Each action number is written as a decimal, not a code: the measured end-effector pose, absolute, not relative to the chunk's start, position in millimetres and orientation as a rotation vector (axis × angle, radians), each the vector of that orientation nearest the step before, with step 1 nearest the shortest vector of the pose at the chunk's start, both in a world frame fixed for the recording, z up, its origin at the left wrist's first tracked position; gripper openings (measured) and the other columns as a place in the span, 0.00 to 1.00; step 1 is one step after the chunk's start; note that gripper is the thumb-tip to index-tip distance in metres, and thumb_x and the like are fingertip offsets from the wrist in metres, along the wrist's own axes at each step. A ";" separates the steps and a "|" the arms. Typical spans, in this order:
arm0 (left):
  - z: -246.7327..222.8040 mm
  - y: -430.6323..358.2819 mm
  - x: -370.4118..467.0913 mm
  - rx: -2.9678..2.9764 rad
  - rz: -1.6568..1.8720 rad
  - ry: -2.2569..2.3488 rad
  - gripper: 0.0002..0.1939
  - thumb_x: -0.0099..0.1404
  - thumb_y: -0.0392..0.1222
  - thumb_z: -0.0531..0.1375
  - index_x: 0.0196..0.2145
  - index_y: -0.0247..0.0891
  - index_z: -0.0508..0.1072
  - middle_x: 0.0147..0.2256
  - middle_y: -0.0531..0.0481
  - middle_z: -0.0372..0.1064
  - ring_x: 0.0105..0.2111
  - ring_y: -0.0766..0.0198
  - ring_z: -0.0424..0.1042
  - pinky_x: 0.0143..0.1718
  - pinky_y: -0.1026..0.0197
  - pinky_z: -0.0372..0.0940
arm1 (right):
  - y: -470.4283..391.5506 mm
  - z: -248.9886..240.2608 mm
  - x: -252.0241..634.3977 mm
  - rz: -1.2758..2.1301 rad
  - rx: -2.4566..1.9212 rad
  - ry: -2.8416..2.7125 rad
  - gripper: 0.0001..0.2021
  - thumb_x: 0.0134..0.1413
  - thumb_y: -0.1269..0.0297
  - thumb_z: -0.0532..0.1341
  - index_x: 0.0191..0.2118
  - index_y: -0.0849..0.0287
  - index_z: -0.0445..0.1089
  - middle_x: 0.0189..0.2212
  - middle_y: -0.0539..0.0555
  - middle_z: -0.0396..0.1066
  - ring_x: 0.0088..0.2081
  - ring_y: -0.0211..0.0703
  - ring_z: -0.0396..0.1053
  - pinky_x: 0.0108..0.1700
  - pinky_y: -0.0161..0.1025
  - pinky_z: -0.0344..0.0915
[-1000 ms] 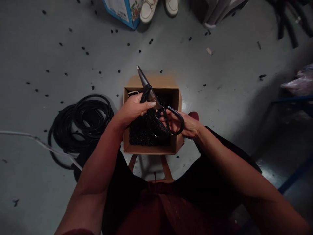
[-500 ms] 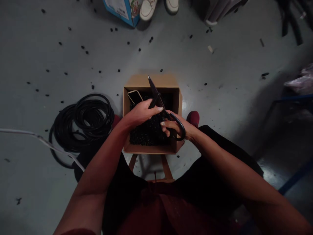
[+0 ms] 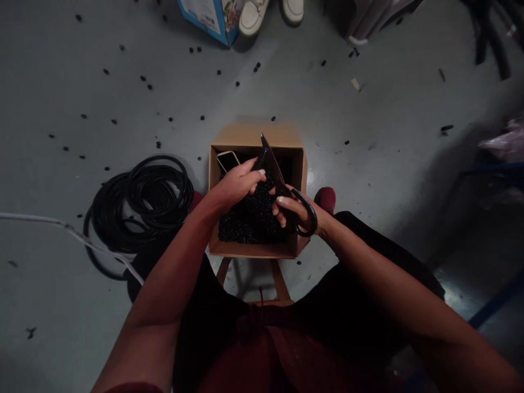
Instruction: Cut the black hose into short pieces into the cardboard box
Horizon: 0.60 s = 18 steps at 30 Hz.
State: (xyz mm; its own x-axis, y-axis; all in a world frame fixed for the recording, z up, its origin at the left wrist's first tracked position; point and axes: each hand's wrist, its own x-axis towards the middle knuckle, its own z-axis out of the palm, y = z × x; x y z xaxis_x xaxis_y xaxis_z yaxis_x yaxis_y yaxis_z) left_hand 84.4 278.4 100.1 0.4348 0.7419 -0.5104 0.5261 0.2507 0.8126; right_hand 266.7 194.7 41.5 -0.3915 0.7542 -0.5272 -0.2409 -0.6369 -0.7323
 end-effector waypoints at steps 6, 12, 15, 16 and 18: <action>97.9 280.5 81.2 1.455 0.211 1.200 0.16 0.68 0.45 0.49 0.42 0.38 0.74 0.30 0.49 0.67 0.32 0.62 0.68 0.37 0.59 0.66 | 193.9 37.7 266.9 2.059 -1.257 -0.643 0.29 0.49 0.35 0.63 0.45 0.55 0.63 0.27 0.46 0.70 0.27 0.36 0.70 0.32 0.36 0.71; 90.4 284.0 80.0 1.525 0.272 1.282 0.15 0.67 0.46 0.51 0.37 0.37 0.75 0.30 0.50 0.69 0.29 0.66 0.68 0.34 0.62 0.64 | 193.6 36.6 268.7 1.894 -1.401 -0.799 0.26 0.54 0.35 0.60 0.43 0.55 0.65 0.27 0.47 0.69 0.24 0.35 0.67 0.28 0.34 0.68; 87.3 284.6 80.3 1.536 0.278 1.304 0.16 0.68 0.45 0.51 0.43 0.37 0.76 0.28 0.52 0.69 0.26 0.68 0.66 0.32 0.64 0.63 | 194.5 36.1 268.8 1.812 -1.480 -0.887 0.26 0.54 0.36 0.59 0.42 0.56 0.64 0.28 0.48 0.70 0.24 0.35 0.68 0.27 0.35 0.67; 86.5 284.6 80.5 1.545 0.274 1.309 0.17 0.68 0.45 0.51 0.45 0.37 0.76 0.27 0.52 0.69 0.25 0.68 0.66 0.32 0.64 0.63 | 194.9 36.3 268.7 1.801 -1.486 -0.910 0.26 0.54 0.36 0.59 0.42 0.56 0.64 0.30 0.49 0.70 0.26 0.36 0.69 0.29 0.36 0.68; 85.3 284.7 80.9 1.574 0.268 1.322 0.19 0.68 0.44 0.51 0.50 0.37 0.75 0.26 0.53 0.68 0.26 0.68 0.66 0.32 0.65 0.63 | 195.3 37.2 268.6 1.791 -1.499 -0.970 0.26 0.54 0.37 0.60 0.44 0.55 0.64 0.34 0.51 0.72 0.30 0.38 0.71 0.33 0.38 0.70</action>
